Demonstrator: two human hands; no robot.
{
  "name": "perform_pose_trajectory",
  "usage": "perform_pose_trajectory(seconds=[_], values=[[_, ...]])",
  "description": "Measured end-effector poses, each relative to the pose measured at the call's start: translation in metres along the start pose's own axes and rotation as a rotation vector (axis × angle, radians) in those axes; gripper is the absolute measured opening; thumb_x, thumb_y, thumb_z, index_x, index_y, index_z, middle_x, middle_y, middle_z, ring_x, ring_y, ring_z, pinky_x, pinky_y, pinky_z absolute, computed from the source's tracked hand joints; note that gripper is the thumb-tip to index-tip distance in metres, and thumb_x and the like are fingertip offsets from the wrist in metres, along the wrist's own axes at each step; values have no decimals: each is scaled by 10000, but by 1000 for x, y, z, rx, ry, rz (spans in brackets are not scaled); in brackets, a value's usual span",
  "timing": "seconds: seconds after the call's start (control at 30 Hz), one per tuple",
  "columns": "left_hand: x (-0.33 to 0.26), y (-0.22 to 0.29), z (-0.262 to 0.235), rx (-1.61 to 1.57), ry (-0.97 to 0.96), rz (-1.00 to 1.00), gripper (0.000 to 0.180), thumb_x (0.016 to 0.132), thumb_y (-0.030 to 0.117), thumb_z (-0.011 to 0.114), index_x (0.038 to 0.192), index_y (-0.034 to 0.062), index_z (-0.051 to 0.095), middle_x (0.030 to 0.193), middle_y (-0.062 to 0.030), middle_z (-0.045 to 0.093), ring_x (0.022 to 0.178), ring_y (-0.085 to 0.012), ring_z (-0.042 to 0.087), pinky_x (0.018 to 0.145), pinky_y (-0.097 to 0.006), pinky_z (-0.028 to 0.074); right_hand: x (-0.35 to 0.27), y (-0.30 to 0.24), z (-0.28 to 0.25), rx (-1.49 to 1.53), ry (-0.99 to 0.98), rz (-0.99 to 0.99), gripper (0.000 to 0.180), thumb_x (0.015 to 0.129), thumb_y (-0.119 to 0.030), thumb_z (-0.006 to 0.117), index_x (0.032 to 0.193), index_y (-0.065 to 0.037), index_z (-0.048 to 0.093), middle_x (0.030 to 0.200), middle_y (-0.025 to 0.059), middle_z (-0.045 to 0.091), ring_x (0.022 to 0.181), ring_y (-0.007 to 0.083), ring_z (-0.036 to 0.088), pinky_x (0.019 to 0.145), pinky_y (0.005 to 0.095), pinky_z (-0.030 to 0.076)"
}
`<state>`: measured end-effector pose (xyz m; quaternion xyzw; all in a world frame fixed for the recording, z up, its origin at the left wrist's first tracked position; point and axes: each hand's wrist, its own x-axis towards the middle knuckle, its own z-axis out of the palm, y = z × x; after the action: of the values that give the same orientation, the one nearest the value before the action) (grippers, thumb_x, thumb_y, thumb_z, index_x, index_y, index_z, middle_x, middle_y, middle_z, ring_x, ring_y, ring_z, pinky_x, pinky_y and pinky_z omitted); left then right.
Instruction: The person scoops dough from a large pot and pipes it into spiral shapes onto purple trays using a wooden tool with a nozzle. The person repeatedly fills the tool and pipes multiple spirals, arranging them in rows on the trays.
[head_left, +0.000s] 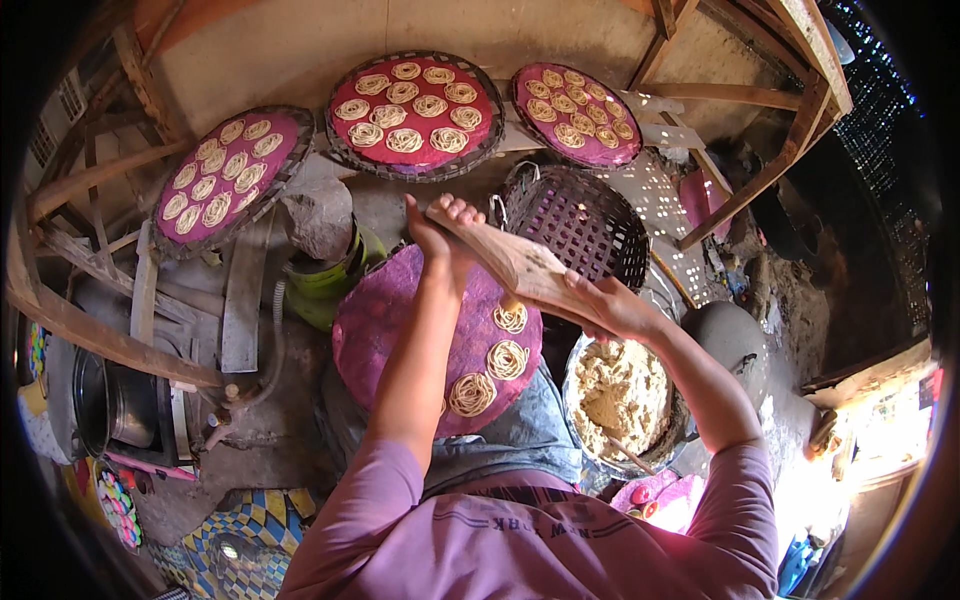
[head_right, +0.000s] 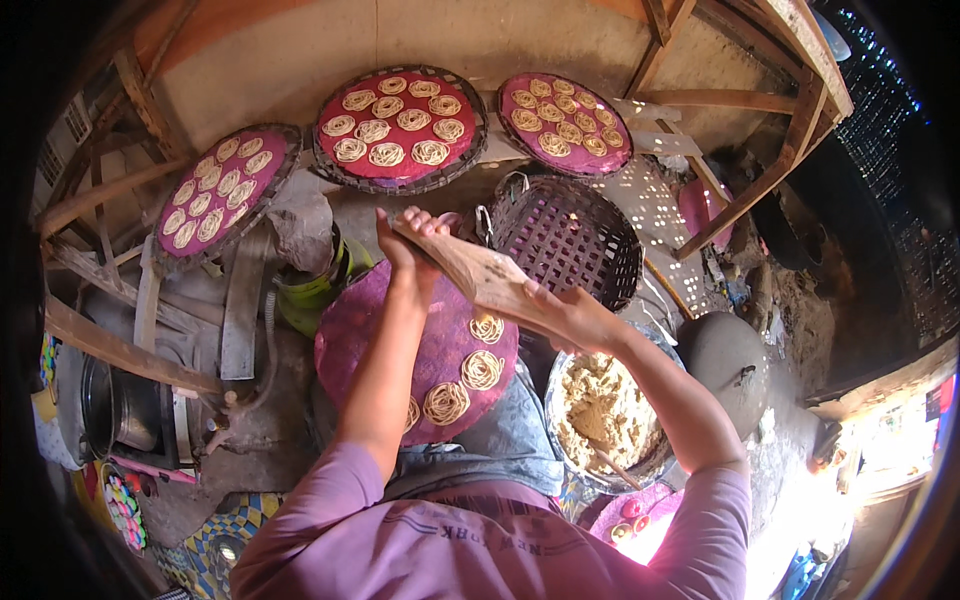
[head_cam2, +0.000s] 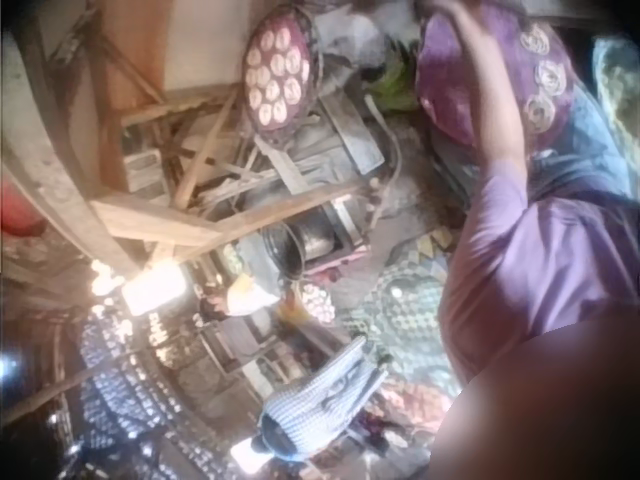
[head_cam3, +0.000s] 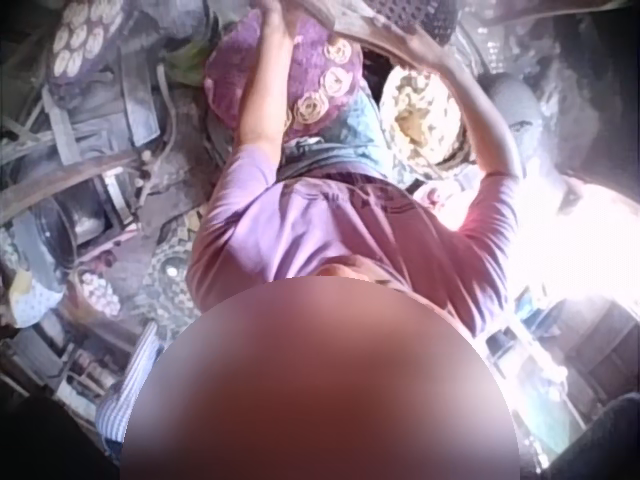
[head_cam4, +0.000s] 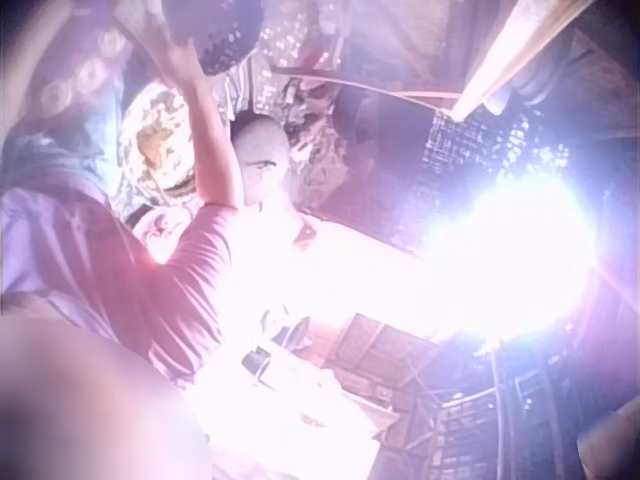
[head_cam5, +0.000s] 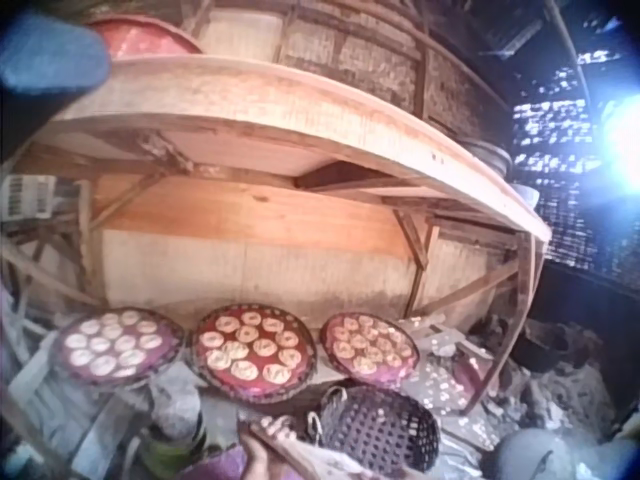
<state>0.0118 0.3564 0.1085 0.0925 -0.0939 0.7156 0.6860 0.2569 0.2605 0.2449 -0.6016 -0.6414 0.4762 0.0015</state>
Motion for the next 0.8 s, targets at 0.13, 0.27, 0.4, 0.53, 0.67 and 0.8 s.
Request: perform_pose_trajectory(seconds=[0.13,0.27,0.4,0.53,0.67,0.8], values=[[-6,-12,-23,-35,-153,-163,557,871,654,426,721,151,609,637,27,580,593,-168,557,690,-357,435,-4,19,-2,39,4,37,769,908,-709,369,840,7,645,553,56,537,431,142,523,416,314,445],[1,-21,-51,-235,-131,-161,508,875,643,464,783,148,534,589,40,527,548,-149,513,667,-346,434,13,47,-10,521,-195,-21,943,847,-808,282,1171,28,579,852,170,630,581,225,634,543,371,547],[5,-17,-66,-426,-234,-186,460,879,590,493,743,154,550,624,39,566,583,-147,539,702,-332,433,53,68,21,1048,-503,-93,989,831,-832,198,1407,-53,399,1195,200,562,717,268,651,686,446,575],[4,-13,-77,-423,-208,-127,460,867,586,514,719,155,577,633,36,587,594,-140,558,705,-317,455,85,85,54,1335,-518,-143,770,930,-698,257,1309,-67,484,1058,143,602,610,204,605,563,369,565],[8,-1,-80,-348,-215,-24,480,867,597,508,714,150,596,633,26,605,600,-139,575,702,-306,475,107,94,56,1023,-446,-135,527,1004,-444,325,1314,-49,486,853,87,558,564,147,560,529,263,528],[17,22,-52,-317,-220,-25,504,886,603,487,709,144,598,631,16,613,609,-152,586,702,-310,466,114,81,53,907,-317,38,436,1001,-330,385,1262,-13,531,929,135,604,638,177,615,574,300,565]])
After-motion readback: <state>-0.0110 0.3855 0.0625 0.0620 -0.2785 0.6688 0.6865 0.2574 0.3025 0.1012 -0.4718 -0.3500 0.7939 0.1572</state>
